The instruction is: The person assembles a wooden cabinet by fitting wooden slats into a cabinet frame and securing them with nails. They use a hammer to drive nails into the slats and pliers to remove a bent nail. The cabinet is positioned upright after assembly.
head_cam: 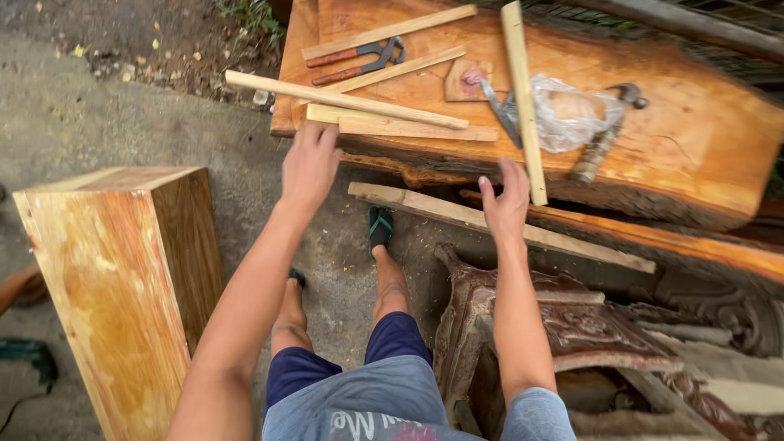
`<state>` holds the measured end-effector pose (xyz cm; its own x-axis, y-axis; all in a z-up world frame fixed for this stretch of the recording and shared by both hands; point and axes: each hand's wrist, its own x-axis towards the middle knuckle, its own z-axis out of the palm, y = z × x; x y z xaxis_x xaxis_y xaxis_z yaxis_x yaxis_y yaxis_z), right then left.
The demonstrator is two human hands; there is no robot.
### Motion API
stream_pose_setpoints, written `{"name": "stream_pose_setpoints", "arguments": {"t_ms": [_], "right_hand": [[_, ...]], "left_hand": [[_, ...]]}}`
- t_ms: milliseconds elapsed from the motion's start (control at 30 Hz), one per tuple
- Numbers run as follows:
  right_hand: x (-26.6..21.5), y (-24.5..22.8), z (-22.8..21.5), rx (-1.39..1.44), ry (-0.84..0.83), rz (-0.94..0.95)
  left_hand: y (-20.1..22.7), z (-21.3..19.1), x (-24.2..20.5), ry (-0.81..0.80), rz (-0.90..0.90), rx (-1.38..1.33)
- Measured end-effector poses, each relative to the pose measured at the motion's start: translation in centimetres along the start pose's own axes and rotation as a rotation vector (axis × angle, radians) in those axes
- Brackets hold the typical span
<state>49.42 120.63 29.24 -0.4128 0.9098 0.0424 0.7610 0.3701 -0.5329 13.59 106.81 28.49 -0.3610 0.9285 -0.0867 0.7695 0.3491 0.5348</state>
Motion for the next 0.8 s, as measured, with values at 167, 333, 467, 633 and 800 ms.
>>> {"name": "stream_pose_setpoints", "arguments": {"t_ms": [167,333,467,633,800], "right_hand": [[4.5,0.5,3.5,0.037,-0.077,-0.17],[6.3,0.6,4.6,-0.016,-0.093,-0.213],[6.6,0.3,4.7,-0.066,-0.062,-0.225],[7.3,0.5,3.7,-0.064,-0.07,-0.273],[6.9,1.5,3.0,0.028,-0.138,-0.181]], "left_hand": [[0.5,2.0,4.0,0.033,0.139,0.456],[0.0,2.1,3.9,0.051,0.18,0.363],[-0.4,1.2,4.1,-0.074,0.124,0.27],[-0.4,0.4,4.9,-0.031,0.17,0.275],[-0.4,0.3,5.1,-0.096,0.166,0.295]]}}
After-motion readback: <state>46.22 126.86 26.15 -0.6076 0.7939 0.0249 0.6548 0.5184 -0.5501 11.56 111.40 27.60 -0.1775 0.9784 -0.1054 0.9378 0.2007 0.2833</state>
